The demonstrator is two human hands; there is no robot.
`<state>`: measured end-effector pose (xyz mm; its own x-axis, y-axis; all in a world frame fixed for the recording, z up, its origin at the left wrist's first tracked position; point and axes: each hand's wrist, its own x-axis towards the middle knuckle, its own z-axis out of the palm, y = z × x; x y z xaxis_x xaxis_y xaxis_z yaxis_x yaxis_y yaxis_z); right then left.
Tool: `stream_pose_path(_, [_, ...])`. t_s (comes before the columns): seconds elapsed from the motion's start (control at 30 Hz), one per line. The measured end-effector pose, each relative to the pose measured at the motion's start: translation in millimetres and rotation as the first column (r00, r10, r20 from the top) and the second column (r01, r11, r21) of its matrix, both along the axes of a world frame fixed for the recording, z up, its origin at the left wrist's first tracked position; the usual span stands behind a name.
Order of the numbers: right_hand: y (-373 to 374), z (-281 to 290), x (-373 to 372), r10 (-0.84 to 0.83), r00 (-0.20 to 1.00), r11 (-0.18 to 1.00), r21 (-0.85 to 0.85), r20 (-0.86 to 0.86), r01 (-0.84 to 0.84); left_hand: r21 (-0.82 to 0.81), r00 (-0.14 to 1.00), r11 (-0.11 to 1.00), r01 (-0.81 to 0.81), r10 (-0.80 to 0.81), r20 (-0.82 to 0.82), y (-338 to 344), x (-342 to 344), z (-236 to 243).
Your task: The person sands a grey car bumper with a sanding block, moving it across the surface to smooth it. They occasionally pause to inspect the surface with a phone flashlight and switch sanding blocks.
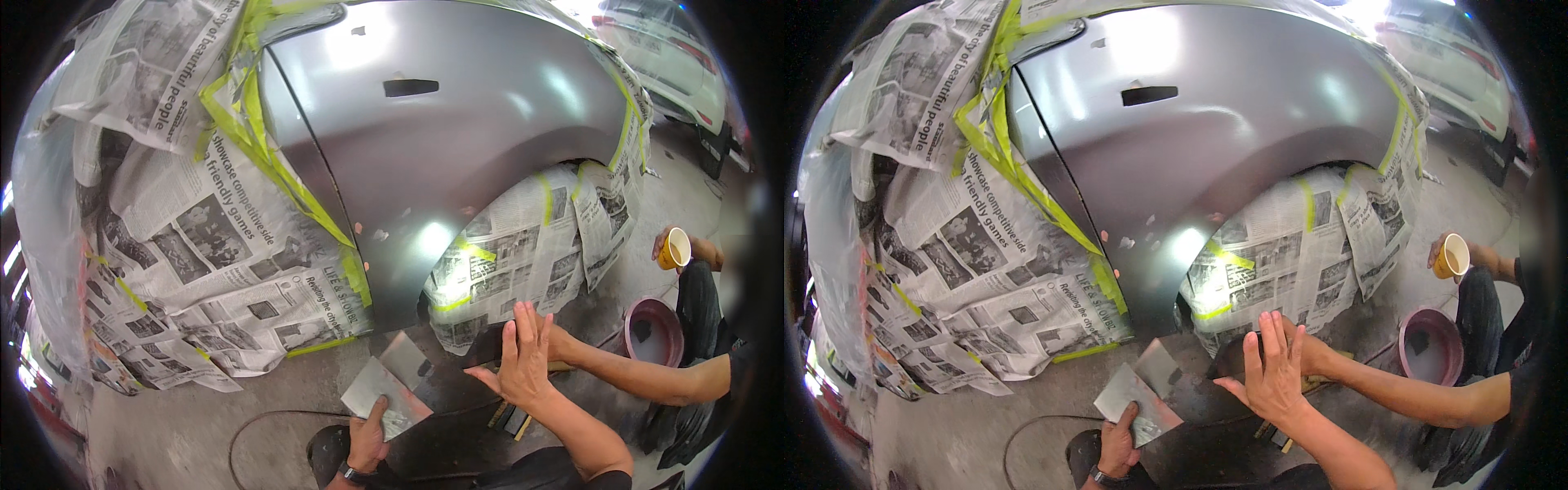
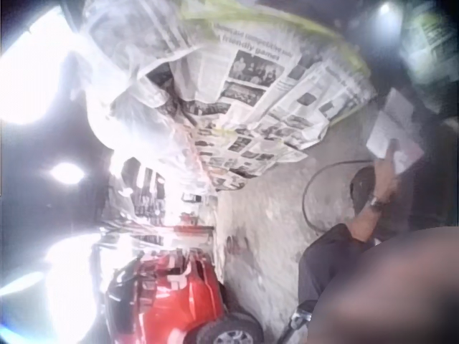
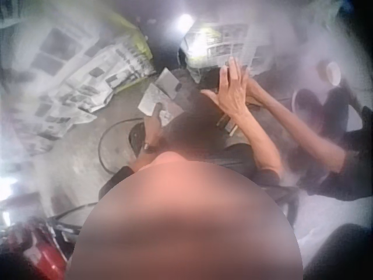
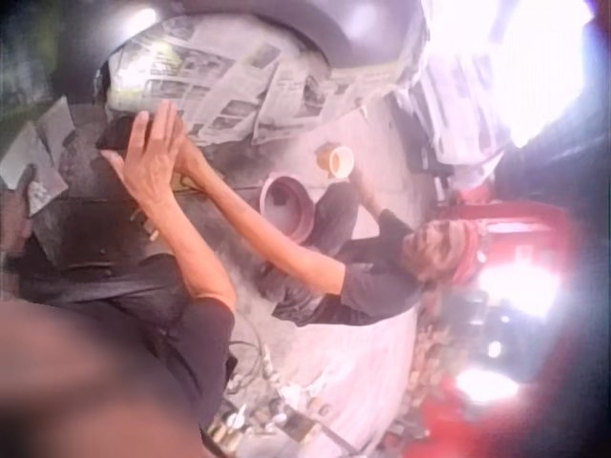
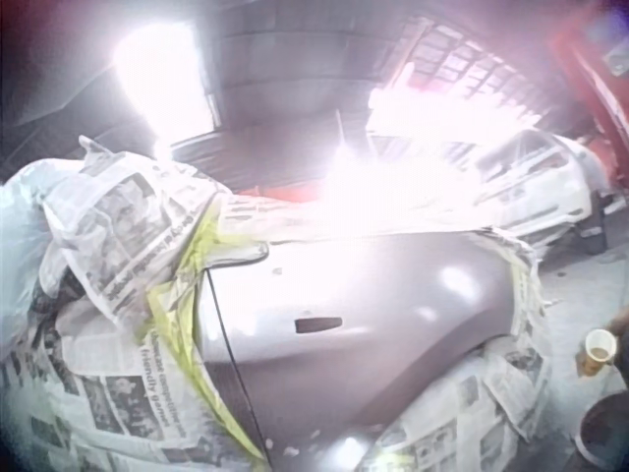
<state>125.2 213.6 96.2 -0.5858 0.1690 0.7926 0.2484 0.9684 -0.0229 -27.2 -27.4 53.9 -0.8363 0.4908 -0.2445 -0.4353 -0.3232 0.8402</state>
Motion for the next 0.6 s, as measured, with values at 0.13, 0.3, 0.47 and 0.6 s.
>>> stream_pose_path(0.13, [0,-4,-3,0.007,0.995,0.990,-0.140,0.100,0.007,-0.088,0.997,0.994,0.061,-0.056,0.061,1,3,1])
stream_pose_path(0.3, [9,-1,-5,0.010,0.993,0.949,-0.314,0.119,0.028,-0.050,0.997,0.997,0.066,-0.065,0.037,-7,0,-1])
stream_pose_path(0.47, [15,18,3,-0.016,0.996,0.945,-0.323,0.087,0.044,-0.022,0.993,0.996,0.082,-0.080,0.084,-5,1,-4])
stream_pose_path(0.6, [20,61,-9,-0.030,0.994,0.937,-0.350,-0.101,-0.007,0.003,0.976,0.991,0.137,-0.135,0.171,-1,2,-8])
